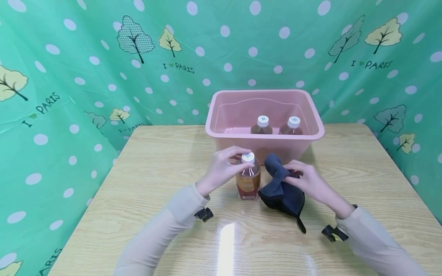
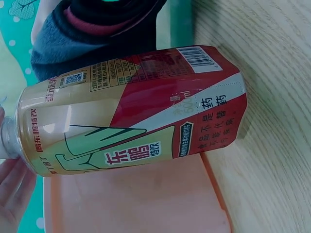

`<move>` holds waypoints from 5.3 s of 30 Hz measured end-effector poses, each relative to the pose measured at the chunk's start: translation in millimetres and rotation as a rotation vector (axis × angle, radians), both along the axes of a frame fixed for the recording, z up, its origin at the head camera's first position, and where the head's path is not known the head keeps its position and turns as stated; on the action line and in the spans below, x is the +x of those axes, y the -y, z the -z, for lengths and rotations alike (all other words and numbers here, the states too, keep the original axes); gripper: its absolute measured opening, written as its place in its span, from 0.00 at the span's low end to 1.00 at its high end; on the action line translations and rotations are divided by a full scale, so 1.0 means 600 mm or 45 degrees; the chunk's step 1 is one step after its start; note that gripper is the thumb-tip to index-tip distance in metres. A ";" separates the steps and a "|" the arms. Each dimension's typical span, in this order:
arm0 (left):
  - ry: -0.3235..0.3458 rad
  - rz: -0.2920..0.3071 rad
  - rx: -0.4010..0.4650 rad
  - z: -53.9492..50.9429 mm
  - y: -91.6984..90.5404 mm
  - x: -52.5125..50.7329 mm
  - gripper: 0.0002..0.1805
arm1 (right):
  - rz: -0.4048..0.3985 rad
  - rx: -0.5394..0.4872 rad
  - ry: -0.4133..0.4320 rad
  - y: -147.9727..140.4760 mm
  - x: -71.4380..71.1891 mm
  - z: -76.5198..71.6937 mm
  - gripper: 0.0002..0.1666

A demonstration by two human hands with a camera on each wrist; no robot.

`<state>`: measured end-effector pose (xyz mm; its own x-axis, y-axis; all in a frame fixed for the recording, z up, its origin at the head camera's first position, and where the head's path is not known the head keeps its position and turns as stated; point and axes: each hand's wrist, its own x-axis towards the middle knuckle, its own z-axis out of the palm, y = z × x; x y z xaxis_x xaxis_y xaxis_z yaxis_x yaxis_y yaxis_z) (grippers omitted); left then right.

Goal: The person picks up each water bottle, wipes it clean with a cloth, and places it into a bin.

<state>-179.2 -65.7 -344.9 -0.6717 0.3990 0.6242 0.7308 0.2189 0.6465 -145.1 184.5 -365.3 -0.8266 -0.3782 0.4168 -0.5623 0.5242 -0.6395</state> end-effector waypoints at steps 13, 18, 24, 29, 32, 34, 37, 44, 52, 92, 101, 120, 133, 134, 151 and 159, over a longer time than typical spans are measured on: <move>-0.011 -0.002 -0.008 -0.040 -0.010 0.037 0.15 | -0.018 0.000 0.002 0.014 -0.008 -0.015 0.12; -0.048 0.008 -0.007 -0.037 -0.013 0.037 0.14 | -0.049 -0.014 -0.014 0.020 -0.010 -0.016 0.13; -0.094 0.014 -0.003 -0.036 -0.013 0.036 0.14 | -0.045 -0.003 -0.013 0.029 -0.012 -0.018 0.13; -0.072 0.022 -0.012 -0.036 -0.013 0.036 0.14 | -0.046 -0.004 -0.022 0.035 -0.016 -0.016 0.12; -0.058 0.026 -0.016 -0.030 -0.012 0.032 0.13 | -0.050 -0.009 -0.033 0.038 -0.018 -0.016 0.12; -0.052 0.028 -0.017 -0.019 -0.012 0.025 0.13 | -0.052 -0.010 -0.041 0.039 -0.019 -0.016 0.12; -0.039 0.033 -0.018 -0.003 -0.011 0.013 0.13 | -0.053 0.008 -0.062 0.041 -0.020 -0.016 0.12; -0.035 0.059 -0.013 0.008 -0.007 0.005 0.13 | -0.042 0.046 -0.029 0.044 -0.019 -0.017 0.10; -0.015 0.075 -0.007 0.008 -0.006 0.005 0.13 | -0.056 0.067 0.109 0.045 -0.020 -0.005 0.10; -0.017 0.054 -0.064 0.003 -0.004 0.005 0.12 | -0.017 0.336 0.159 0.056 -0.030 0.079 0.09; -0.063 0.060 -0.055 0.003 -0.005 0.006 0.12 | 0.020 0.266 0.112 0.057 -0.014 0.043 0.10; -0.068 0.061 -0.053 0.007 -0.005 0.005 0.12 | 0.043 0.143 -0.125 0.062 0.000 -0.033 0.12; -0.015 0.035 -0.071 0.003 -0.007 0.009 0.12 | 0.053 0.162 -0.053 0.060 0.001 -0.032 0.09; -0.013 0.037 -0.068 0.004 -0.007 0.009 0.12 | 0.052 0.162 -0.051 0.060 0.001 -0.032 0.09; -0.049 0.064 -0.042 0.008 -0.006 0.005 0.12 | 0.053 0.131 -0.002 0.059 -0.004 0.001 0.08; -0.036 0.058 -0.047 0.006 -0.007 0.006 0.12 | 0.034 0.171 0.036 0.057 -0.010 0.028 0.09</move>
<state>-175.7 -61.6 -348.3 -0.6347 0.4519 0.6269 0.7583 0.2078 0.6179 -151.0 150.2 -382.0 -0.8476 -0.4071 0.3403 -0.5300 0.6207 -0.5777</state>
